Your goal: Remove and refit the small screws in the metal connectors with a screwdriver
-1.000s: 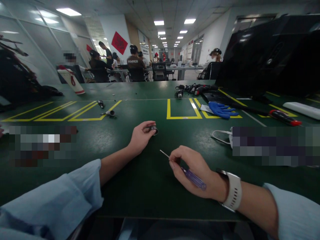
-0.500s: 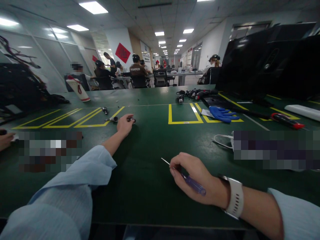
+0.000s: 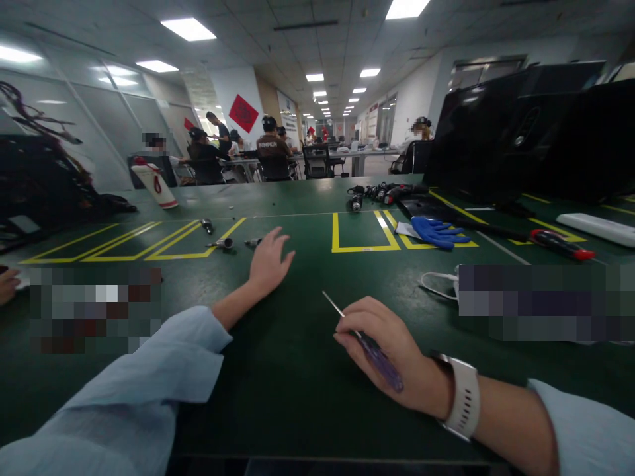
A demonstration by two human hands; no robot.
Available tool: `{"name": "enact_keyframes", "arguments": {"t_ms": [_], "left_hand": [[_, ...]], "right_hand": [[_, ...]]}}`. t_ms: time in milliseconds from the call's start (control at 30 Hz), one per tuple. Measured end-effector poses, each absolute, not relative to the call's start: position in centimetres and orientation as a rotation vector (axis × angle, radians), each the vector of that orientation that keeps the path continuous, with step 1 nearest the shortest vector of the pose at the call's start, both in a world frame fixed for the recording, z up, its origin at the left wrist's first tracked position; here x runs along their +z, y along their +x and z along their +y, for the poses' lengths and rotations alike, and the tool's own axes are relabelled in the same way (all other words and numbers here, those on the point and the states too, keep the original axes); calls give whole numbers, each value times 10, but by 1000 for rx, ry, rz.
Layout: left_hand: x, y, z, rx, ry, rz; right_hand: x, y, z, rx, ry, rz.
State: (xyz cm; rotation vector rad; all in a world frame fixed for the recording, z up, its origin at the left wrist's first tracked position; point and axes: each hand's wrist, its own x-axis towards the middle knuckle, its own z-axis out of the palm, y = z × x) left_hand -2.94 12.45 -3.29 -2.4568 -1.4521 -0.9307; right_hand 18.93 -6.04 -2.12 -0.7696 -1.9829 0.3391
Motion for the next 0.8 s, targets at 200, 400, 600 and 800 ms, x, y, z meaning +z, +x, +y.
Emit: {"name": "enact_keyframes", "arguments": {"t_ms": [200,400,600,800], "left_hand": [[-37,29,10,-567,-3203,-462],[-34,37,-39,-390,-3349,-69],[-37,35,-33,-365,-3317,-17],[-37,36,-33,-313,-3361,-14]], "right_hand": [[-26,188,-57,398,-834,-1971],[-26,178,-63,604,-984,-2371],[-22,177,-64,585,-1010,-2452],[-23,177,-62,546,-978,-2450]]}}
